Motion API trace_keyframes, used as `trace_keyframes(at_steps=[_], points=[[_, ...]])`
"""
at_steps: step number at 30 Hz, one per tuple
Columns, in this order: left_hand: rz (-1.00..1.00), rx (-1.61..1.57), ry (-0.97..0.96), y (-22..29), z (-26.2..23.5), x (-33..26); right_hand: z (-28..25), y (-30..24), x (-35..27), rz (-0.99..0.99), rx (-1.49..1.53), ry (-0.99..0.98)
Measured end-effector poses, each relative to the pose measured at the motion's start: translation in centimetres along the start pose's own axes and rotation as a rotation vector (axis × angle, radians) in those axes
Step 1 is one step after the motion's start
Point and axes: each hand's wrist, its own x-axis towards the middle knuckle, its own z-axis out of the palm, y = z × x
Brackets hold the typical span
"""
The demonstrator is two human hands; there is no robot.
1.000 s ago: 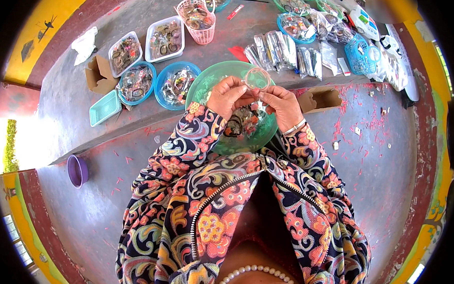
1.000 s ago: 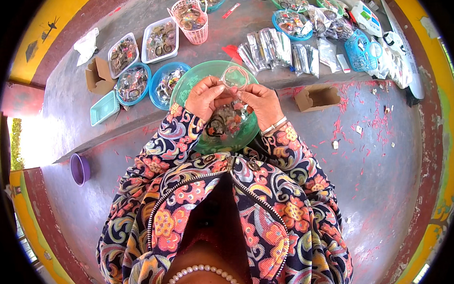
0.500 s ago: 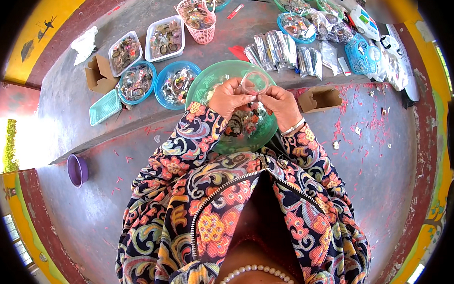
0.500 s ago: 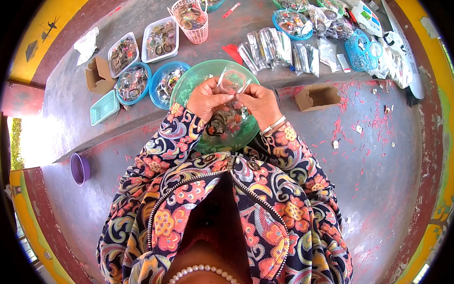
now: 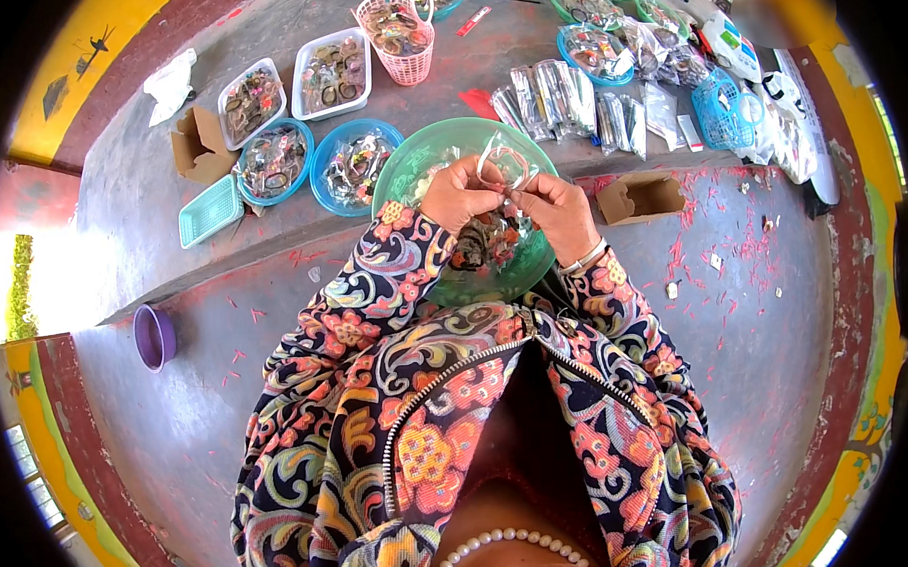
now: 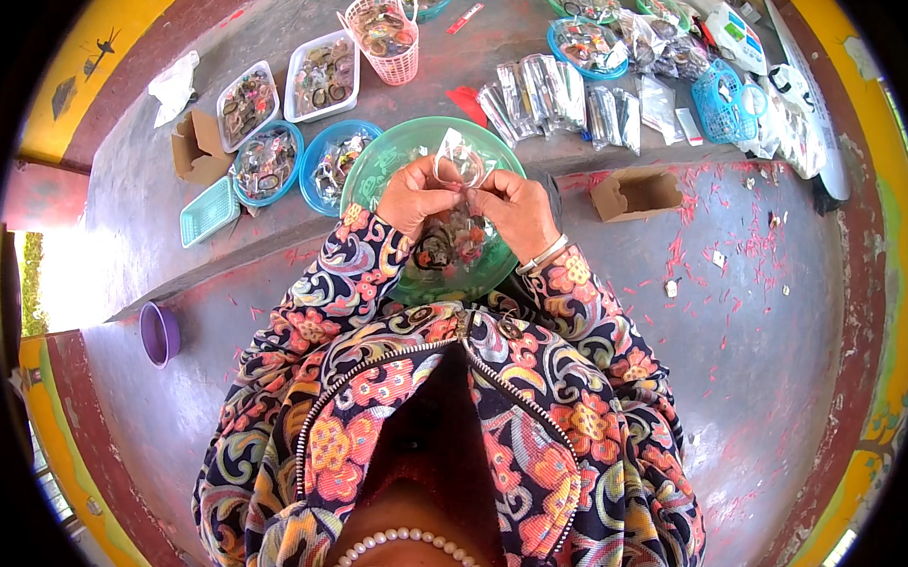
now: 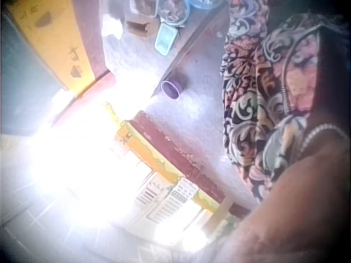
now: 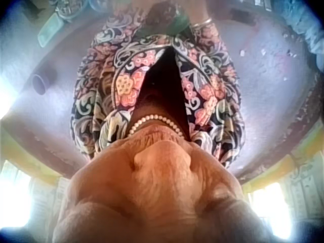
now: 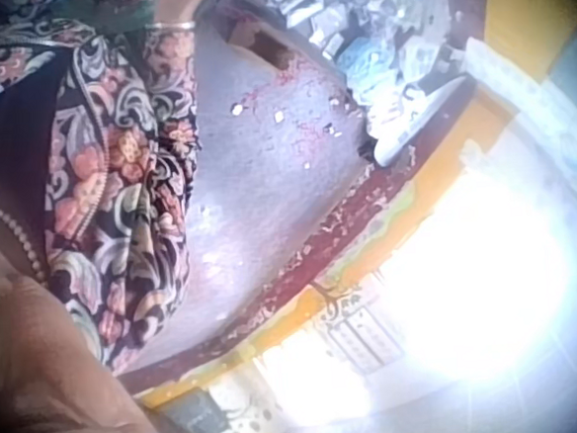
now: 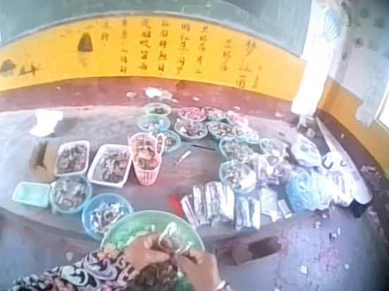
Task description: The person sits on the floor and repeatedly picks small, colorful craft items from a green bowl. They place each item into a small clear plastic bag and seal it, then set the finished package aside on the floor. The process is repeated continuously throughout the clip.
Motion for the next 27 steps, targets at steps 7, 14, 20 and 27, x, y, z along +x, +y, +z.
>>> trace_keyframes(at_steps=[7, 14, 20, 27], points=[[-0.002, -0.098, -0.046, -0.1, -0.4, 0.3, 0.2, -0.8, -0.3, 0.027, 0.048, 0.015], [0.013, -0.205, -0.031, 0.6, 0.4, -0.1, 0.0, -0.6, -0.2, 0.055, 0.060, -0.014], [0.003, -0.278, -0.060, -0.2, -0.3, 0.5, 0.0, -0.3, -0.1, 0.038, 0.015, -0.015], [-0.019, -0.083, -0.148, 0.0, 0.1, 0.2, 0.4, -1.4, -0.2, 0.078, 0.283, 0.119]])
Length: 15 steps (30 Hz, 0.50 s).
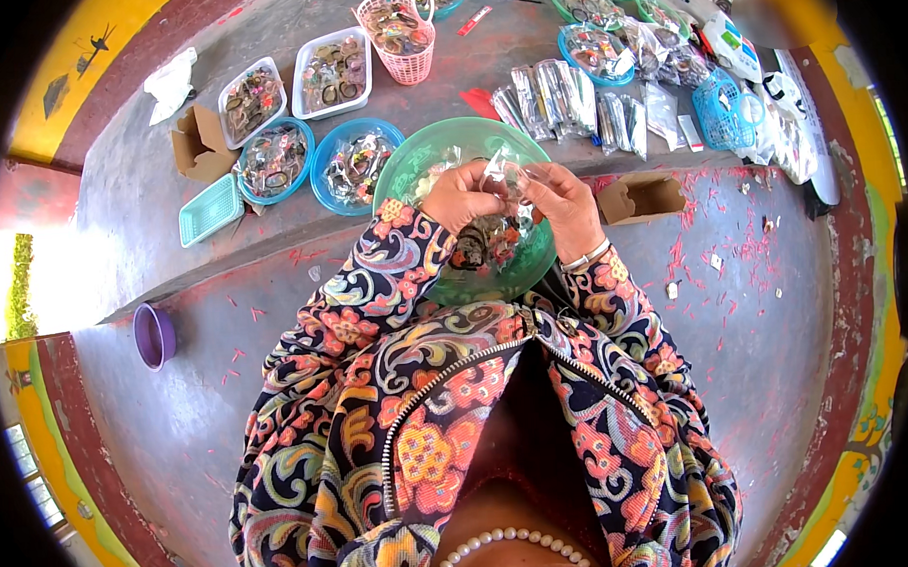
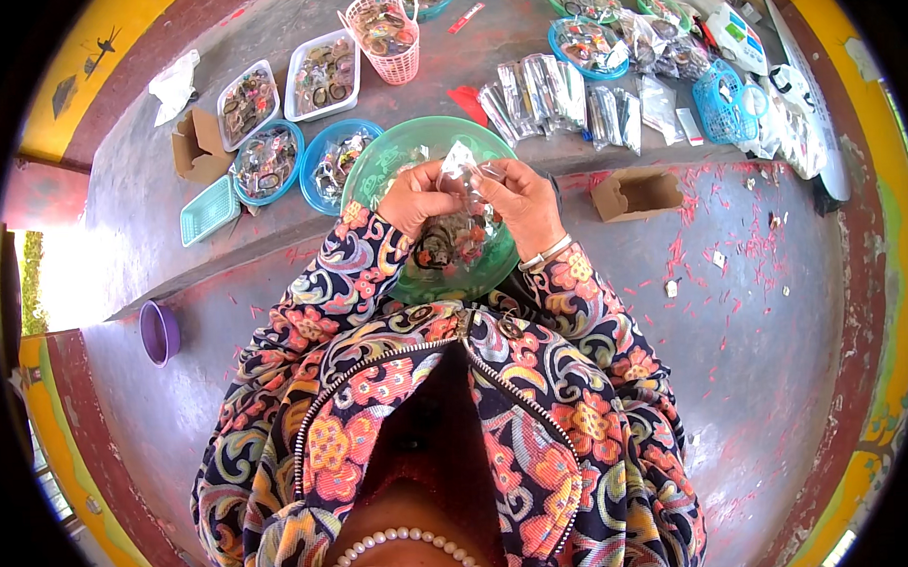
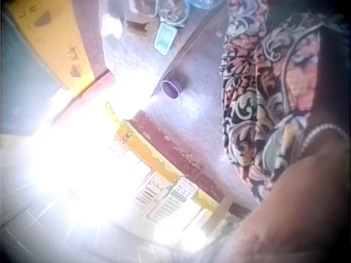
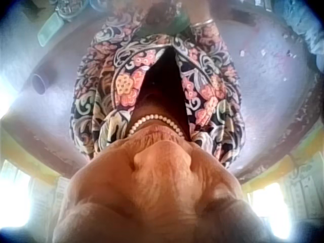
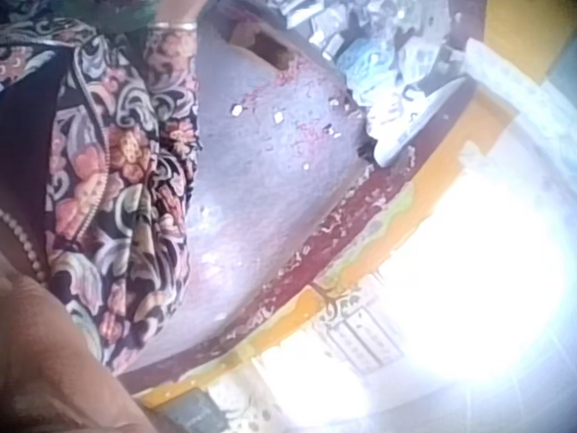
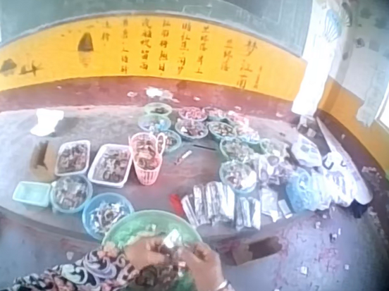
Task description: The person sits on the floor and repeatedly picks small, colorful craft items from a green bowl. They place each item into a small clear plastic bag and seal it, then set the finished package aside on the floor. The process is repeated continuously throughout the clip.
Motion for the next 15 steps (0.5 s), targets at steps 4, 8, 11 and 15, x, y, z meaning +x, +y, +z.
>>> trace_keyframes(at_steps=[4, 8, 11, 15], points=[[0.010, 0.085, -0.052, -1.19, -0.65, 0.52, -0.53, 0.61, 0.11, -0.004, 0.021, 0.043], [-0.023, 0.037, 0.016, -0.60, 0.03, 0.23, -0.75, 0.77, 0.23, -0.029, 0.052, 0.088], [-0.035, -0.008, 0.044, -0.71, -0.14, 0.20, -0.85, 0.83, 0.32, -0.045, 0.066, 0.102], [-0.020, 0.008, 0.041, -0.87, -0.44, 0.33, -0.56, 0.27, 0.11, -0.047, 0.077, 0.094]])
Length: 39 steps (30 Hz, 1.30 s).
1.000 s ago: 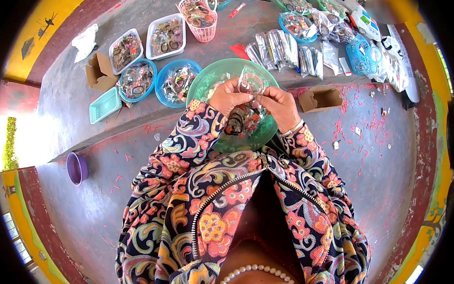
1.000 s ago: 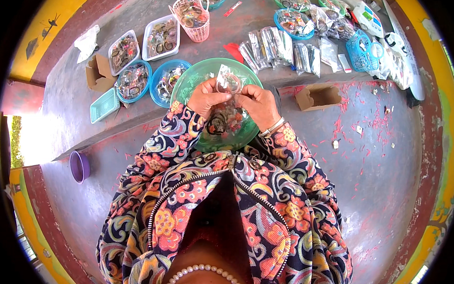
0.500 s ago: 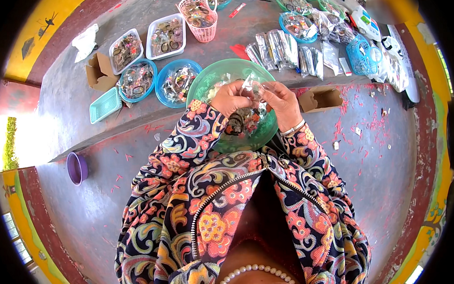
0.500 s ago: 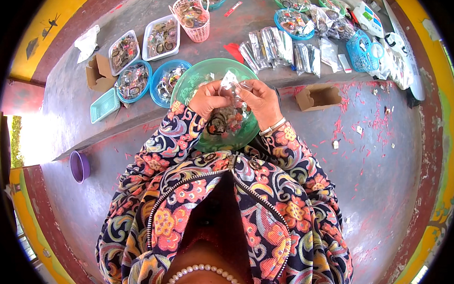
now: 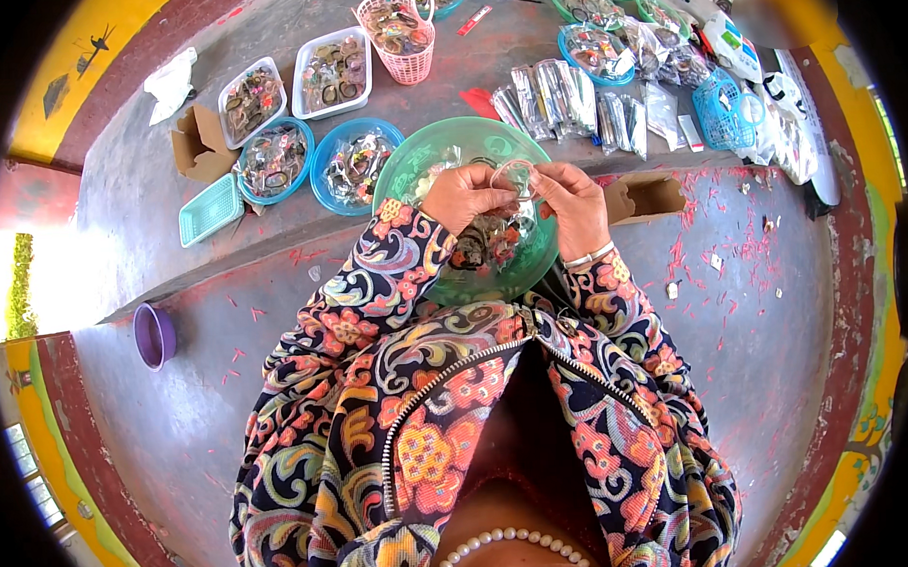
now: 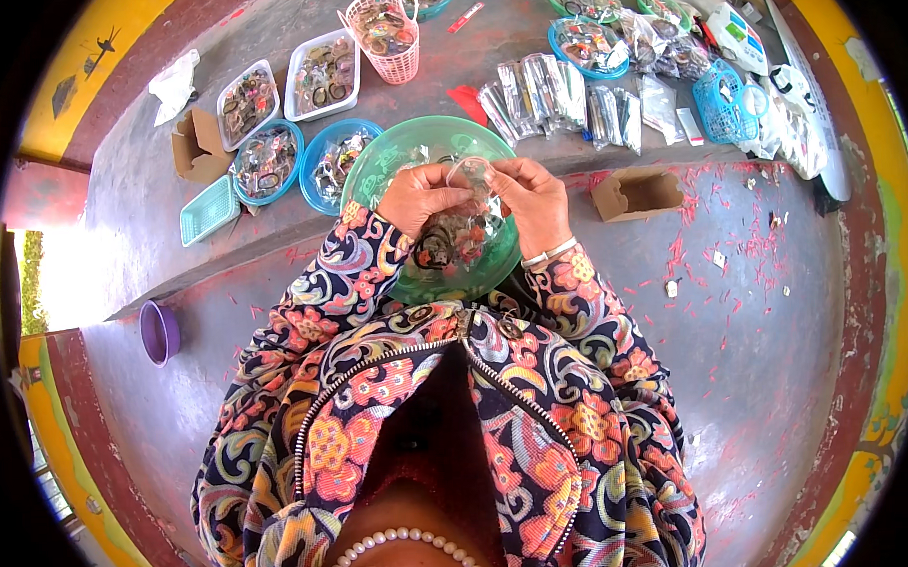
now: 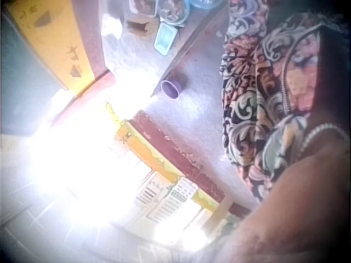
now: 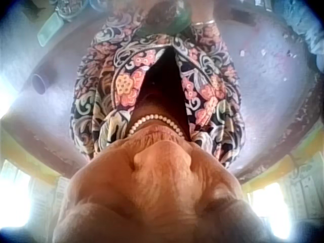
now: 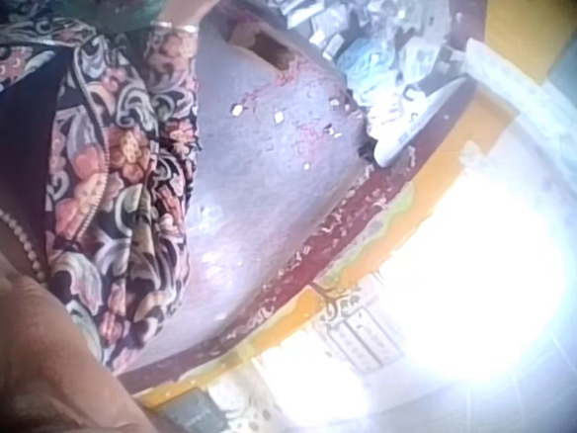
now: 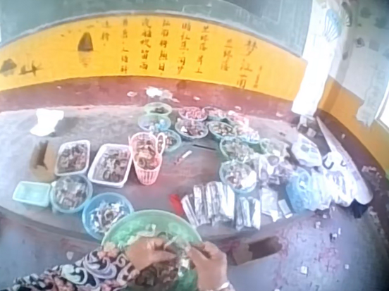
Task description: The person sits on the floor and repeatedly picks small, colorful craft items from a green bowl. They place each item into a small clear plastic bag and seal it, then set the finished package aside on the floor. The process is repeated continuously throughout the clip.
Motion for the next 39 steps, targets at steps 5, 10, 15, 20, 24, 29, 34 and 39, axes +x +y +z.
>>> trace_keyframes(at_steps=[5, 10, 15, 20, 24, 29, 34, 39], points=[[0.007, 0.101, 0.032, 0.8, 0.6, -0.7, 0.1, -0.2, 0.2, 0.006, -0.003, 0.034], [0.025, 0.133, 0.021, 0.2, 0.5, -0.3, 0.0, 0.2, 0.0, -0.036, -0.072, 0.063], [0.060, -0.080, 0.012, 1.0, 0.1, -1.0, -1.7, 1.2, 0.9, -0.347, -0.310, 0.175], [0.228, 0.064, 0.196, 3.1, -0.7, -1.7, -5.2, 3.5, 1.4, -0.140, -0.632, 0.038], [0.307, -0.102, 0.369, 8.6, -4.3, -4.3, -4.9, 4.1, 0.7, -0.090, -0.364, 0.060], [0.490, 0.028, 0.753, 8.6, -14.0, -7.5, -5.3, 4.7, 0.9, 0.044, -0.194, -0.014], [0.163, 0.315, 1.008, 0.5, -22.5, -6.9, -4.7, 5.5, 0.3, -0.004, -0.201, 0.090], [-0.251, 0.569, 1.141, -6.9, -27.0, -3.8, -4.7, 5.1, 0.0, 0.031, -0.222, 0.109]])
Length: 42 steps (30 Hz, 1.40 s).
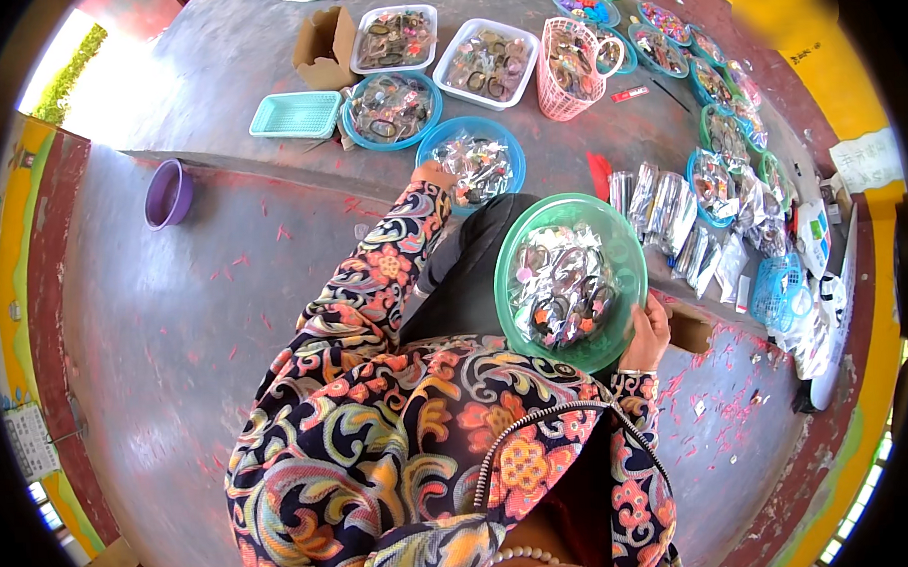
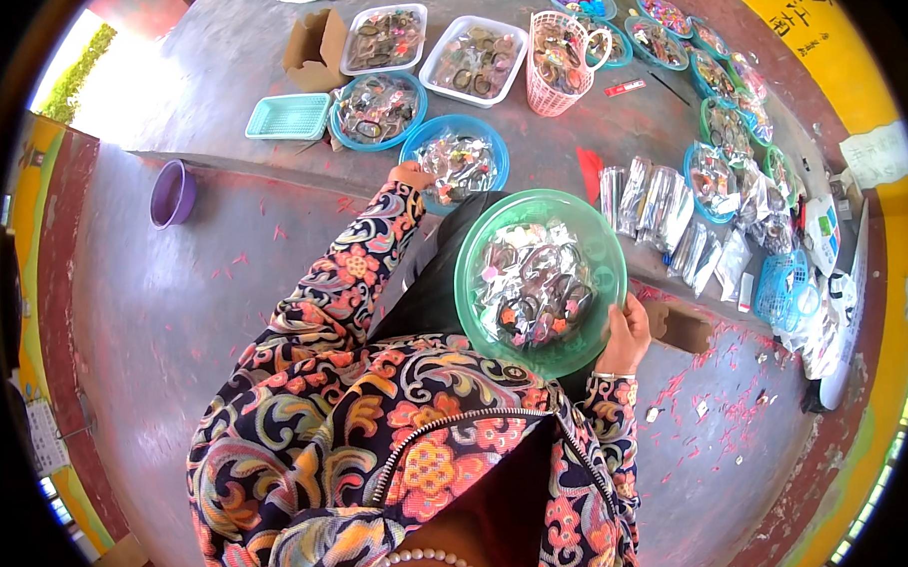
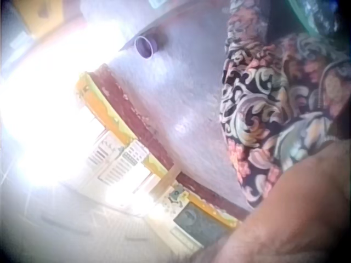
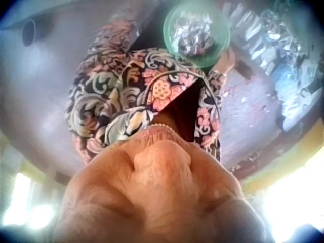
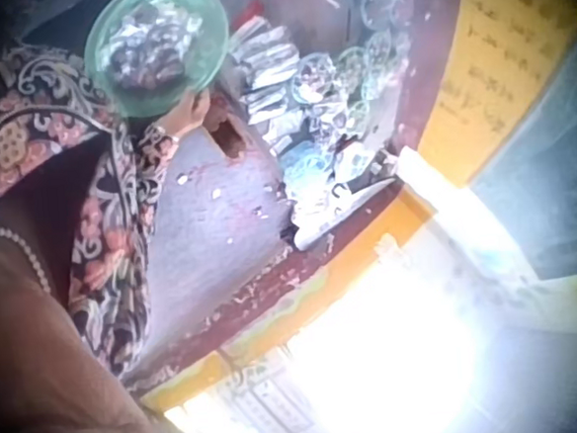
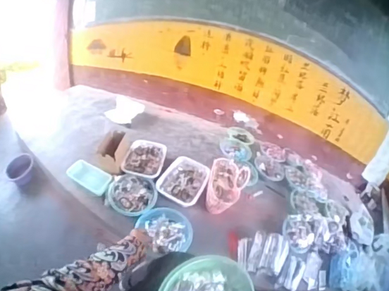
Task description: The person sits on the floor and repeatedly picks small, colorful craft items from a green bowl. They place each item into a small clear plastic bag and seal it, then set the finished package aside on the floor. The process is repeated continuously throughout the clip.
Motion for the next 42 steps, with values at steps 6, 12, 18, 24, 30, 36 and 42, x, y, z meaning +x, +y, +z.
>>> trace_keyframes(at_steps=[6, 12, 18, 24, 30, 36, 42], points=[[0.033, 0.101, -0.107, 3.0, 1.2, 1.9, 0.1, 1.0, 0.6, -0.036, 0.050, -0.011], [0.469, 0.274, 0.479, 3.5, 0.8, 0.6, 0.5, -0.1, -0.3, -0.024, -0.004, 0.018], [0.504, -0.038, 0.300, 8.1, -0.3, -3.0, -0.4, 2.0, 0.9, -0.122, -0.101, 0.030], [0.745, -0.176, -0.099, 16.9, -2.3, -15.6, -0.8, 3.2, 1.8, -0.163, -0.138, -0.033], [1.090, 0.238, -0.698, 19.9, 0.8, -23.1, -1.0, 4.1, 2.3, -0.226, -0.181, 0.003], [1.220, 0.928, -0.692, 18.8, 7.3, -24.2, -0.8, 3.5, 2.0, -0.223, -0.220, 0.010], [0.970, 0.707, -0.535, 16.5, 10.1, -23.3, -0.4, 2.1, 1.1, -0.275, -0.342, 0.070]])
